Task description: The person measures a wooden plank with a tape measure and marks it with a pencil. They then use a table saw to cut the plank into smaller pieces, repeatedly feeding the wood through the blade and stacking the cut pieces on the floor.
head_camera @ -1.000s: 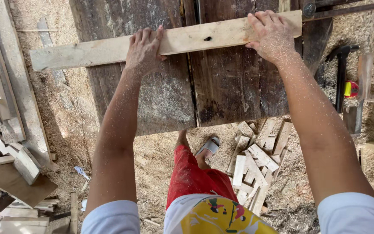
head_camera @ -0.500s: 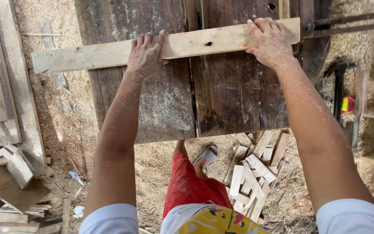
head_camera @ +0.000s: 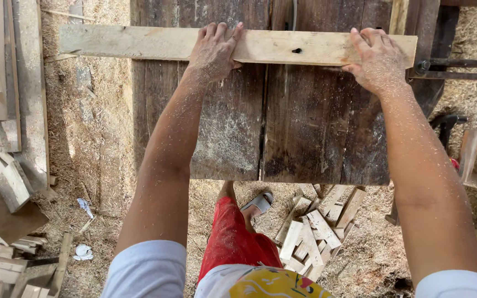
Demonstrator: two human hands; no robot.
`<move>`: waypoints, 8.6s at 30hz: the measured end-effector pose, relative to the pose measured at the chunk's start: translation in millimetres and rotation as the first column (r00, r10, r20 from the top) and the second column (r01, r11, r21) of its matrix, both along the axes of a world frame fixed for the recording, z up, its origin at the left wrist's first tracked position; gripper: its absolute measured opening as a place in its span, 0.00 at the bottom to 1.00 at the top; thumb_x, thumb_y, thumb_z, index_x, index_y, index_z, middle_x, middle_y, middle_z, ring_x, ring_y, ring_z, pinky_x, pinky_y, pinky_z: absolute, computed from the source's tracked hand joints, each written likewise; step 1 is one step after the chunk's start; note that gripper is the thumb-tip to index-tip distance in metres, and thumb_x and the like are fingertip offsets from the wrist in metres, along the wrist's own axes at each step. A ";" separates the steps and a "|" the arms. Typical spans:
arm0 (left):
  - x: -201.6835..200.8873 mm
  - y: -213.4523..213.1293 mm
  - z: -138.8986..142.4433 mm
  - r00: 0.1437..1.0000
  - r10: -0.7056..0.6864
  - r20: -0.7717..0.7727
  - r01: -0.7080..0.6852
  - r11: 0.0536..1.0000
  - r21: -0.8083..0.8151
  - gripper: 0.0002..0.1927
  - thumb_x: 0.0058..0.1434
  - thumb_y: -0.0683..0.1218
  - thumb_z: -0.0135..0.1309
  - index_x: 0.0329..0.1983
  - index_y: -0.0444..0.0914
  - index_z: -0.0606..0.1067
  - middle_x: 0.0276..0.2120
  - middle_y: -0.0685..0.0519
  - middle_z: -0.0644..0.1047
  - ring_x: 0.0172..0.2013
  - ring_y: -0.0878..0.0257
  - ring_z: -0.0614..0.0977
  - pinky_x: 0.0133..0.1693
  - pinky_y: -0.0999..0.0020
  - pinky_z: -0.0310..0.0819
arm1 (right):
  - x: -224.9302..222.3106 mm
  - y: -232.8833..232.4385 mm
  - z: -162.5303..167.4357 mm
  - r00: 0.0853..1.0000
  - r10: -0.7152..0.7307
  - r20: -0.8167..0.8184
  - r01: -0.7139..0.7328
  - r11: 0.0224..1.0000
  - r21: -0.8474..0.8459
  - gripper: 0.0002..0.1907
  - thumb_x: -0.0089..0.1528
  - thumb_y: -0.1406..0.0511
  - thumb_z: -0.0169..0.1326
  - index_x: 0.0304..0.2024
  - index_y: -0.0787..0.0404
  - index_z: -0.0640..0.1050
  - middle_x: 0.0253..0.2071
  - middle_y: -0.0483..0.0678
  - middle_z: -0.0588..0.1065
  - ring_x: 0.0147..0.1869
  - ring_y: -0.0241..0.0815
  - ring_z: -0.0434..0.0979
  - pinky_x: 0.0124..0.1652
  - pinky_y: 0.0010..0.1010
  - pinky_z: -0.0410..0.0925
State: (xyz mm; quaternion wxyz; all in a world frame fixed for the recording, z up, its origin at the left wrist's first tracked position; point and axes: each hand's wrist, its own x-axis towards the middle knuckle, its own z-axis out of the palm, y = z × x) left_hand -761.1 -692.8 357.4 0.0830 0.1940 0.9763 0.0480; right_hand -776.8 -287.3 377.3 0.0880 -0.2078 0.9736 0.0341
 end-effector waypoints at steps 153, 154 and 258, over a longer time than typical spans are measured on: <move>46.6 1.4 31.7 0.998 0.060 0.003 -0.060 0.988 0.145 0.56 0.47 0.67 0.75 0.73 0.40 0.63 0.60 0.43 0.69 0.61 0.47 0.68 0.62 0.44 0.62 | 76.9 -44.1 36.9 0.916 -0.339 0.216 0.332 0.941 0.069 0.44 0.69 0.61 0.55 0.80 0.62 0.48 0.81 0.59 0.44 0.83 0.59 0.44 0.74 0.47 0.50; 47.7 4.1 30.9 0.998 0.054 -0.024 -0.050 0.989 0.137 0.56 0.47 0.66 0.74 0.73 0.40 0.63 0.61 0.44 0.69 0.62 0.47 0.67 0.62 0.44 0.62 | 77.4 -43.2 38.8 0.916 -0.341 0.210 0.328 0.940 0.095 0.44 0.68 0.61 0.54 0.80 0.61 0.47 0.81 0.58 0.44 0.83 0.58 0.42 0.73 0.47 0.50; 142.3 0.2 64.7 0.989 -0.100 0.111 0.094 0.994 0.064 0.54 0.53 0.64 0.69 0.74 0.35 0.59 0.64 0.37 0.67 0.62 0.40 0.69 0.62 0.39 0.65 | 172.9 -19.3 54.0 0.990 0.063 0.128 -0.085 0.982 0.171 0.64 0.49 0.35 0.59 0.76 0.60 0.52 0.78 0.61 0.52 0.80 0.62 0.51 0.67 0.56 0.51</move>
